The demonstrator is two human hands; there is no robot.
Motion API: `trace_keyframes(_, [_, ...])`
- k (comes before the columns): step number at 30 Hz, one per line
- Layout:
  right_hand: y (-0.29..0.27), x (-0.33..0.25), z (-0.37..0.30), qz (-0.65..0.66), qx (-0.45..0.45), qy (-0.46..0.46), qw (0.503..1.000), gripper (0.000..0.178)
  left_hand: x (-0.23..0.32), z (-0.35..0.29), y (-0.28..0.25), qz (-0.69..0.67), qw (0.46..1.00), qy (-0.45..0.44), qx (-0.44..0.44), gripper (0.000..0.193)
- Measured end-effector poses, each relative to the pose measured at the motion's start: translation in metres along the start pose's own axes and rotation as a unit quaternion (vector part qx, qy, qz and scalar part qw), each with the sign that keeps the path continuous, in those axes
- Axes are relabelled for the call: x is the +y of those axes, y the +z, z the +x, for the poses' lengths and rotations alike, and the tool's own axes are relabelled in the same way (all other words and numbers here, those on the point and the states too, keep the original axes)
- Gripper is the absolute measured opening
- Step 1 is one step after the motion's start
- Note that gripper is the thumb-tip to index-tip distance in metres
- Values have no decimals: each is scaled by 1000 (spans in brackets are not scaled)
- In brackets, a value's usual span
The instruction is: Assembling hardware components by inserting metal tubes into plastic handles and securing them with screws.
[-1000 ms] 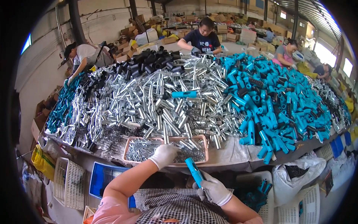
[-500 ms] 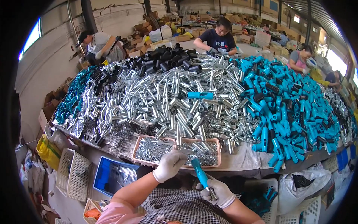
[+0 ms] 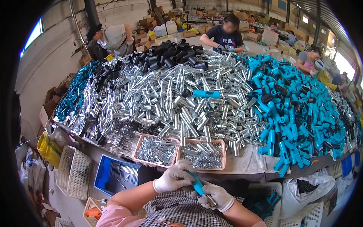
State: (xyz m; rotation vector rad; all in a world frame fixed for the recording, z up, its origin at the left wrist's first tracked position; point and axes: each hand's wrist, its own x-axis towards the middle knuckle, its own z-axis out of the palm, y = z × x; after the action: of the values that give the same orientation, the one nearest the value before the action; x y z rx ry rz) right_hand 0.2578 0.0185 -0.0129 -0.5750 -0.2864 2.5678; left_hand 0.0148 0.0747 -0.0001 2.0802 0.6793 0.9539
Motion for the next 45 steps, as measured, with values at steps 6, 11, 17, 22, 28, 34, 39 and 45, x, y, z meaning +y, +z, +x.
trace_keyframes(6, [16, 2, -6, -201, 51, -22, 978, 57, 10, 1, -6, -25, 992, -96, -76, 34])
trace_keyframes(11, [11, 3, -10, -369, 42, -13, 929, 67, 29, 5, -12, 78, 971, -124, -191, 53])
trace_keyframes(17, [4, -12, -10, -415, 5, 34, 909, 65, 38, 8, -10, 133, 943, -102, -287, 45])
trace_keyframes(22, [-14, -17, -15, -649, -32, -107, 752, 60, 50, 15, -5, 186, 913, -100, -349, 39])
trace_keyframes(28, [0, -17, -23, -865, 67, -287, 406, 63, 35, 27, -12, 101, 919, -186, -333, 40])
trace_keyframes(34, [-14, -46, -13, -734, -4, -236, 637, 91, 36, 80, -12, 203, 916, -42, -344, 33])
trace_keyframes(39, [-22, -62, -17, -422, 59, -247, 870, 77, 29, 188, -40, 346, 849, -124, -380, 57])
trace_keyframes(45, [-40, -68, -22, -57, 97, -298, 948, 69, -50, 352, -102, 619, 766, -140, 102, 82])
